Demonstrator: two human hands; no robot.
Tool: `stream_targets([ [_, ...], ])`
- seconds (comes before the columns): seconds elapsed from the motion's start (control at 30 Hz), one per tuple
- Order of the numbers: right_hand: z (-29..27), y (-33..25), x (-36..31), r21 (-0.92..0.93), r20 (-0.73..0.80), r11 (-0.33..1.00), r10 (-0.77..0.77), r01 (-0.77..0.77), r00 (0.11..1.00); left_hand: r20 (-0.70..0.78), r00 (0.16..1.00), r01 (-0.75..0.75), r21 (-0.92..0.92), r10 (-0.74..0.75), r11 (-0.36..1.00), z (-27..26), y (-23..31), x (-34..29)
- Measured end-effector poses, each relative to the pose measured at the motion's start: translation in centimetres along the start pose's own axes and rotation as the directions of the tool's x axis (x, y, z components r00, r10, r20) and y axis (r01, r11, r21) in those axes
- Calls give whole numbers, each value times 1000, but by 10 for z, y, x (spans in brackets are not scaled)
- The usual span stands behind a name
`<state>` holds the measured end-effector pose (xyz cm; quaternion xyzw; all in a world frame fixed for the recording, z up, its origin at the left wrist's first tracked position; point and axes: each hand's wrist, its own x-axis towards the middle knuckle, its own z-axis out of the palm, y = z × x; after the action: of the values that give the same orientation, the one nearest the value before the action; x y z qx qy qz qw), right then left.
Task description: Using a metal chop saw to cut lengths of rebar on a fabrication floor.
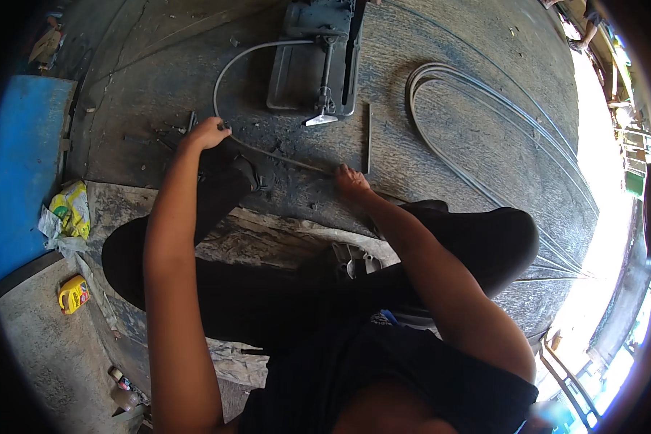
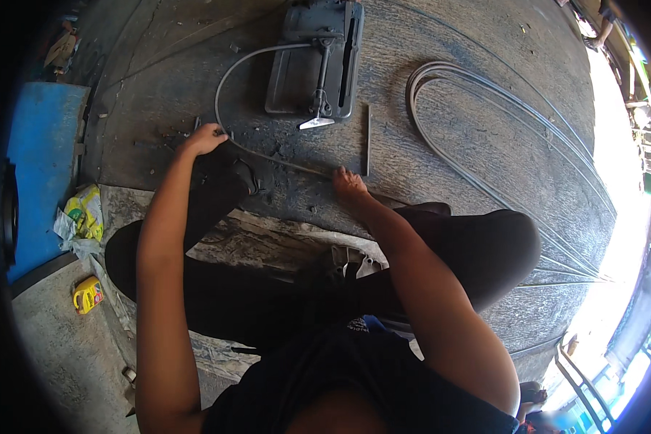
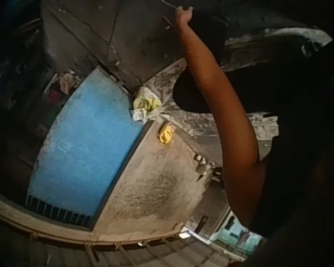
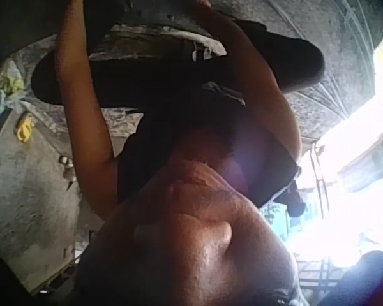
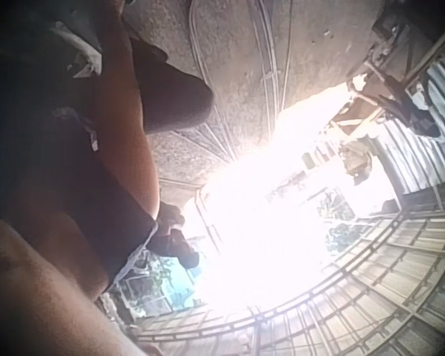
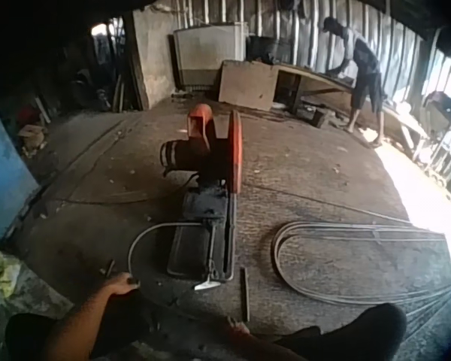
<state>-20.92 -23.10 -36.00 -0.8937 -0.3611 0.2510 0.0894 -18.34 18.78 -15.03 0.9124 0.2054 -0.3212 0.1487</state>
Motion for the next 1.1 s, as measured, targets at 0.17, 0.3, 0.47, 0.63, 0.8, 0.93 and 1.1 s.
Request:
stream_targets([
  [0.17,10,12,-1,193,-65,976,-87,98,994,-109,977,-163,186,185,969,67,24,7],
  [0.3,1,16,4,268,1,962,-54,51,999,6,951,-273,481,309,833,95,34,6],
  [0.47,-33,4,-8,423,-41,906,4,14,999,126,965,-264,434,231,862,87,44,7],
  [0.63,-75,-15,-19,510,123,849,87,-138,989,72,967,-255,319,244,913,53,41,-3],
  [0.8,-104,-35,-38,478,79,859,166,-183,983,80,963,-271,258,259,927,27,51,-32],
  [0.93,-131,-46,-64,405,-186,912,154,-67,970,44,962,-272,225,269,936,-8,62,-55],
  [1.1,-155,-51,-79,341,-427,937,80,78,901,-83,926,-345,217,369,913,-31,72,-82],
])
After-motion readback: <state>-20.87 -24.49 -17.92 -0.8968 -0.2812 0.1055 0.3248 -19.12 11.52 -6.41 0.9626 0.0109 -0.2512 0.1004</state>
